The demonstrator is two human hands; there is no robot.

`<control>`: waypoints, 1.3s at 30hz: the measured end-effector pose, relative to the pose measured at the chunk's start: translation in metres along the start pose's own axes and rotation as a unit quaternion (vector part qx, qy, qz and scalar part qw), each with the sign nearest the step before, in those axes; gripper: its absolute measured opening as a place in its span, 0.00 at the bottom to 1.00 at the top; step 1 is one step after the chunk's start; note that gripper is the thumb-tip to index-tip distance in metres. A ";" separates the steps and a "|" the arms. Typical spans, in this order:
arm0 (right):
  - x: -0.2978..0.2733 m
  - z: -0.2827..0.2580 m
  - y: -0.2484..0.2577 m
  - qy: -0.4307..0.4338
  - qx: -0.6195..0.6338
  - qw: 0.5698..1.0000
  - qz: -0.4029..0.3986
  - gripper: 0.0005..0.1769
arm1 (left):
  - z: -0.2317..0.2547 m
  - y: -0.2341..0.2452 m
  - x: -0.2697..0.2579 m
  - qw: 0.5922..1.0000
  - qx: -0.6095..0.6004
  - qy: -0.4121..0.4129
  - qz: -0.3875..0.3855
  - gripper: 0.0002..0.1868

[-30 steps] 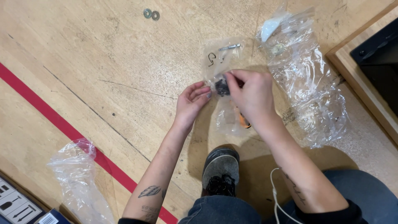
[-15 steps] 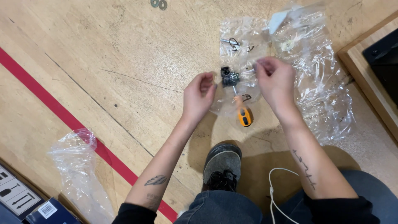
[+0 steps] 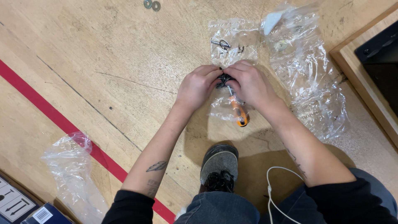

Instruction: The person aligns long metal frame components on the floor, opens a plastic bag of hardware with a screwdriver, and fits a screw through a pre-drilled hole into the metal structure by hand.

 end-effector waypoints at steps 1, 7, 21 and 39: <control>0.003 0.003 0.000 0.000 0.000 1.000 -0.001 0.15 | -0.002 -0.003 0.000 1.000 0.000 0.001 0.000 0.09; 0.015 0.009 0.004 -0.013 0.024 0.999 -0.042 0.09 | 0.014 0.011 0.007 0.990 0.068 -0.111 0.059 0.07; 0.009 0.016 -0.006 -0.017 0.050 0.998 -0.034 0.04 | 0.013 -0.008 -0.002 0.981 0.091 -0.142 0.093 0.08; -0.005 -0.004 0.012 0.200 -0.091 0.971 -0.093 0.11 | 0.031 -0.008 0.005 0.980 -0.096 -0.001 -0.173 0.05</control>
Point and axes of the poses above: each hand's wrist, its own x-axis towards the middle knuckle, its own y-axis out of the back of the hand, z = x × y, the point moved 6 cm from there along x, towards the middle knuckle
